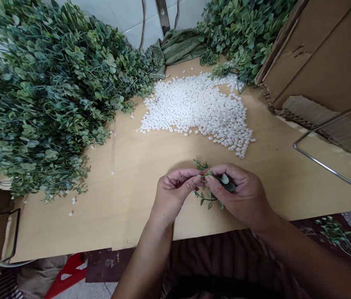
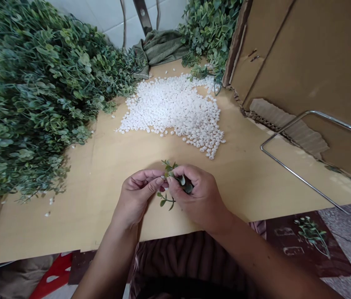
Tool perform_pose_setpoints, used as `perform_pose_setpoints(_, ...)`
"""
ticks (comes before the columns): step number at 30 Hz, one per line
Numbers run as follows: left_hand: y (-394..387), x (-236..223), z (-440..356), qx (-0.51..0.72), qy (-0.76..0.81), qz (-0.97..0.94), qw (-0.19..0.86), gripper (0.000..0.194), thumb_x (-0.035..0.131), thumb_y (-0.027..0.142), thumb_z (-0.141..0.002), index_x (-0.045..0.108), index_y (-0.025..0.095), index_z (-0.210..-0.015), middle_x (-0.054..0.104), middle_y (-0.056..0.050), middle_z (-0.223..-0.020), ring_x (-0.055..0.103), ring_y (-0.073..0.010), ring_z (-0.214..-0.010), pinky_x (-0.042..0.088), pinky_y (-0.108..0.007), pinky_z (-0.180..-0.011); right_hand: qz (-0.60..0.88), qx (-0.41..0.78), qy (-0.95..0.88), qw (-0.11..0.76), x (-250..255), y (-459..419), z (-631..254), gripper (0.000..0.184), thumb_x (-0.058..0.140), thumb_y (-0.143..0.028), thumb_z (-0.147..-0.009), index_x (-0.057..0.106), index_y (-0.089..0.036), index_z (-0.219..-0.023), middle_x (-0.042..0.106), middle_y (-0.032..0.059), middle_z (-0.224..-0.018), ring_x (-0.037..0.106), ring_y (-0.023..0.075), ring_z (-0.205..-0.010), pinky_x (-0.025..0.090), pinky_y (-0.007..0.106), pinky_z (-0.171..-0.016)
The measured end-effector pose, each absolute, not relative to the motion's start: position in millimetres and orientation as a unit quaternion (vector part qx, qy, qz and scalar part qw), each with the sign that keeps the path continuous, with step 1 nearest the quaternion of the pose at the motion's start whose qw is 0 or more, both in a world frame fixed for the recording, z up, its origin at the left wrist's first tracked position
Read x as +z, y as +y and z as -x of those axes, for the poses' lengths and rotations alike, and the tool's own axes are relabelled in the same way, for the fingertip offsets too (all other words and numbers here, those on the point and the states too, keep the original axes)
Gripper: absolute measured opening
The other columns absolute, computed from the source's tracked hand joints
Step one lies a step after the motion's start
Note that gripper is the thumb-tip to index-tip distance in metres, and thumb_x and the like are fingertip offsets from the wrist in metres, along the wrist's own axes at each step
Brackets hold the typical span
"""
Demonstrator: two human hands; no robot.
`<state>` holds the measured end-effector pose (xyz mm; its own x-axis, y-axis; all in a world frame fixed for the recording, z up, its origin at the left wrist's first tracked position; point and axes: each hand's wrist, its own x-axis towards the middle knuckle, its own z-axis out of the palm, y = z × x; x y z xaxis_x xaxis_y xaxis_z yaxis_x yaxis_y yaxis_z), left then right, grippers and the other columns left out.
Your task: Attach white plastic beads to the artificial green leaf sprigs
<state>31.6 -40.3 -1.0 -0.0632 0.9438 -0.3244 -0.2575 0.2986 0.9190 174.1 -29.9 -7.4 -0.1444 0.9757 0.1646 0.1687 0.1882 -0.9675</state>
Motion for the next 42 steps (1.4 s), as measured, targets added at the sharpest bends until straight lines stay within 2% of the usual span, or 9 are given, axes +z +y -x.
perform_pose_setpoints(15, -39.9, -1.4, -32.2, 0.501, 0.520, -0.319, 0.614, 0.016, 0.081, 0.027, -0.057, 0.074, 0.018, -0.069, 0.070, -0.001, -0.060, 0.059, -0.0080, -0.055, 0.050, -0.019, -0.057, 0.467, 0.407, -0.631, 0.467, -7.0, -28.8, -174.4, 0.009, 0.055, -0.015, -0.075, 0.058, -0.017, -0.067, 0.061, -0.0024, -0.057, 0.052, 0.0081, -0.047, 0.042, 0.015, -0.043)
perform_pose_setpoints(25, -39.7, -3.0, -32.8, 0.503, 0.527, -0.312, 0.609, 0.016, 0.083, 0.025, -0.054, 0.075, 0.018, -0.066, 0.069, 0.000, -0.057, 0.058, -0.0071, -0.052, 0.051, -0.019, -0.057, 0.472, 0.397, -0.641, 0.457, -8.4, -29.1, -173.2, 0.009, 0.055, -0.015, -0.074, 0.058, -0.017, -0.066, 0.065, -0.0001, -0.059, 0.058, 0.0113, -0.052, 0.047, 0.018, -0.050)
perform_pose_setpoints(31, -36.9, -1.0, -35.5, 0.491, 0.547, -0.323, 0.595, 0.015, 0.083, 0.024, -0.052, 0.073, 0.016, -0.060, 0.066, 0.000, -0.052, 0.056, -0.0081, -0.049, 0.051, -0.021, -0.054, 0.472, 0.398, -0.646, 0.449, -9.2, -30.1, -173.1, 0.008, 0.056, -0.017, -0.075, 0.060, -0.017, -0.068, 0.068, 0.0014, -0.065, 0.059, 0.0109, -0.053, 0.047, 0.018, -0.050)
perform_pose_setpoints(42, -36.4, -3.0, -36.7, 0.489, 0.564, -0.316, 0.586, 0.014, 0.082, 0.022, -0.052, 0.072, 0.016, -0.059, 0.065, 0.000, -0.051, 0.056, -0.0084, -0.048, 0.049, -0.020, -0.048, 0.475, 0.408, -0.639, 0.447, -12.3, -28.5, -171.8, 0.008, 0.055, -0.017, -0.074, 0.059, -0.016, -0.067, 0.066, 0.0006, -0.061, 0.057, 0.0098, -0.050, 0.046, 0.016, -0.048)
